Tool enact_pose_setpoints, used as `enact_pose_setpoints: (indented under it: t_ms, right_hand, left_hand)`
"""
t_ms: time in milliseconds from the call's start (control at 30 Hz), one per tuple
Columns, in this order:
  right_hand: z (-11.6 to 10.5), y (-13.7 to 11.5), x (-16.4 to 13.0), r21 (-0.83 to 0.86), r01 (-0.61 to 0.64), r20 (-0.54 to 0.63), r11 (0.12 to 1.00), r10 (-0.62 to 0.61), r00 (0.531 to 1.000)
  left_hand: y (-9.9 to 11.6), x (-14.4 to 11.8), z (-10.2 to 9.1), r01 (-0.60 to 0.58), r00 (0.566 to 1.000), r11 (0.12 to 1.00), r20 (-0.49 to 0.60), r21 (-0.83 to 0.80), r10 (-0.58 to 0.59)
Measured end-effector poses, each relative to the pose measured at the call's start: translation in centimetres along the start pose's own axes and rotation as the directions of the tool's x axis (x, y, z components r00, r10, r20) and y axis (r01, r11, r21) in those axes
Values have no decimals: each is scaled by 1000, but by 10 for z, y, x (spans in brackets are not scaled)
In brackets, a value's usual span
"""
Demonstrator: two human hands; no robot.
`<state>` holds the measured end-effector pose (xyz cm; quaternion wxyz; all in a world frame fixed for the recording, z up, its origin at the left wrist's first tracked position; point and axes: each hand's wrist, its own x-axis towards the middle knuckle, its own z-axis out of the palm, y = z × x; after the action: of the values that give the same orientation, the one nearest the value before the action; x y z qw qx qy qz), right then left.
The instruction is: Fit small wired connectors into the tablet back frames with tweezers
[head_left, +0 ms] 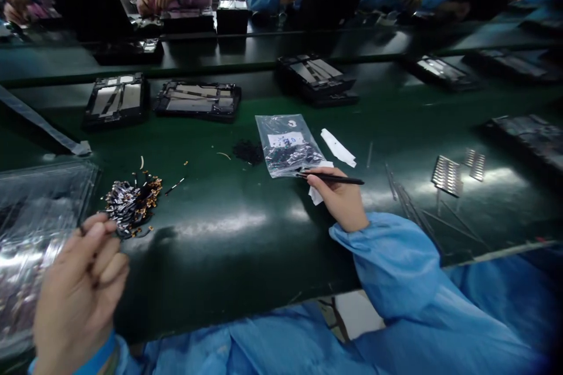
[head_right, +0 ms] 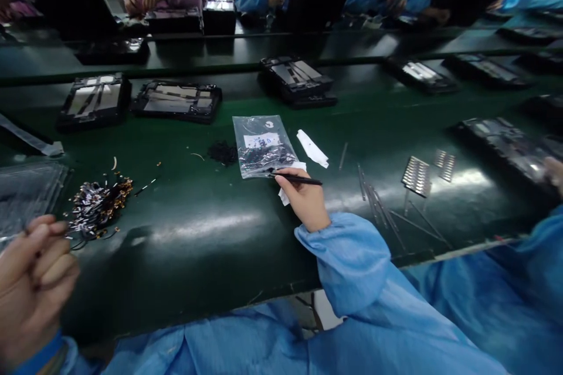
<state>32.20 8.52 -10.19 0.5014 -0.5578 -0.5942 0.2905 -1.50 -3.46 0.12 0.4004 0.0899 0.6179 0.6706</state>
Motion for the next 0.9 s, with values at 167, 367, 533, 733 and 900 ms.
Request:
enact_pose_setpoints:
  t_ms: [167, 367, 533, 733, 900]
  right_hand:
    - [0, 0, 0, -36, 18, 25, 999, -17, 1000]
    - [1, 3, 0, -2, -14, -18, 1000, 14, 1000]
    - [1, 2, -2, -30, -17, -33, 999, 16, 999]
    - [1, 1, -1, -56, -5, -10, 998, 5, 1000]
    - [0, -2, 0, 3, -31, -1, 1000, 31, 1000]
  left_hand:
    - [-15, -7, 20, 43, 994, 999, 101, -24, -40]
    - [-22, -8, 17, 101, 989, 995, 110, 2, -101]
    - [-23, -6, 16, 108, 989, 994, 98, -17, -106]
    - [-28, -5, 13, 105, 989, 994, 110, -20, -102]
    - [-32, -4, 11, 151, 980, 988, 137, -31, -145]
